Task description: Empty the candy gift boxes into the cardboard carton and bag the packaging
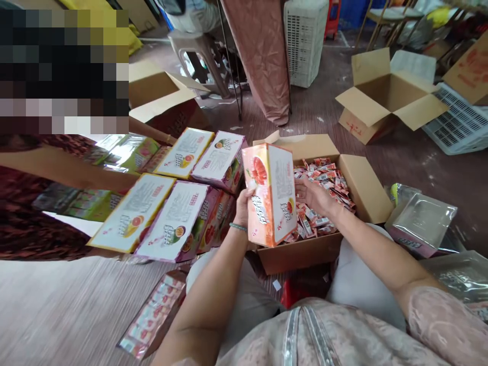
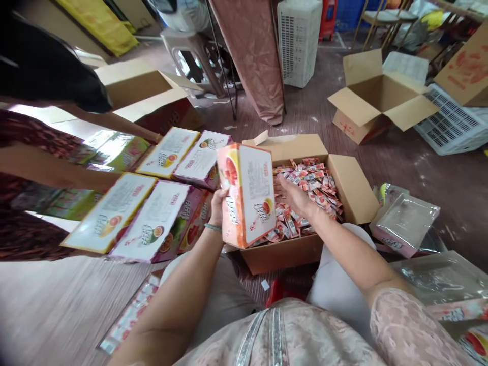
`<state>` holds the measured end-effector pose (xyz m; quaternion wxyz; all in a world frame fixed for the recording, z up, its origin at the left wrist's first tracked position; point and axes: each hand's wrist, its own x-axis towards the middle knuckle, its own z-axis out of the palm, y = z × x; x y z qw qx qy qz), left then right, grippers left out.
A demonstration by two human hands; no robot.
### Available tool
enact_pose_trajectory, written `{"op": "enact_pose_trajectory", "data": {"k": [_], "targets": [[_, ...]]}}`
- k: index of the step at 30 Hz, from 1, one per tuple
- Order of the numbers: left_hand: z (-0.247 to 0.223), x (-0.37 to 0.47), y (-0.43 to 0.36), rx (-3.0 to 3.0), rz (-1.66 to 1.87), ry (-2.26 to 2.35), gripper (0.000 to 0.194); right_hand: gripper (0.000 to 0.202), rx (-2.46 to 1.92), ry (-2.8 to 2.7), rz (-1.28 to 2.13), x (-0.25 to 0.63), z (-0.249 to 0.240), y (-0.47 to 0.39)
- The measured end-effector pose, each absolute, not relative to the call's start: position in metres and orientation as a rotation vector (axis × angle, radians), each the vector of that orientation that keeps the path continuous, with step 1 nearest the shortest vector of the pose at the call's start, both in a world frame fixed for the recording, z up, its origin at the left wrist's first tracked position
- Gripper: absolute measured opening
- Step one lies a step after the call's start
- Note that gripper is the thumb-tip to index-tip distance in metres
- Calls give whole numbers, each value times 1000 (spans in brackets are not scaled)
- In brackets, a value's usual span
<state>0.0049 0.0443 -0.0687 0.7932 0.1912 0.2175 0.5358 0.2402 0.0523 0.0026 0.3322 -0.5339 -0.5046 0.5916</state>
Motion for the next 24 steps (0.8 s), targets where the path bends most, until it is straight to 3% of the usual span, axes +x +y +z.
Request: {"op": "enact_pose_trajectory", "data": {"k": [5,9,11,13,17,20,24], "targets": [[-73,25,40,318,981,388,69,70,-1280,-1059,1620,228,3,40],[-61,32,43,321,1037,468,70,73,-1305,-1043,1656,235,-9,50],[-54,34,48,350,1105,531,67,77,-1385,-1147,1446,241,-10,58],[-50,36,54,403,1163,614,60,74,-1445,-1359,1026,247,-6,63],[-54,44,60,571,1149,812,44,43,-1335,-2046,220,249,9,53],[-70,50,61,645,1079,880,42,27,-1265,-2587,10,241,12,38],[-99,59,61,774,1048,960,56,30,-1285,-2991,-43,233,3,27]]}}
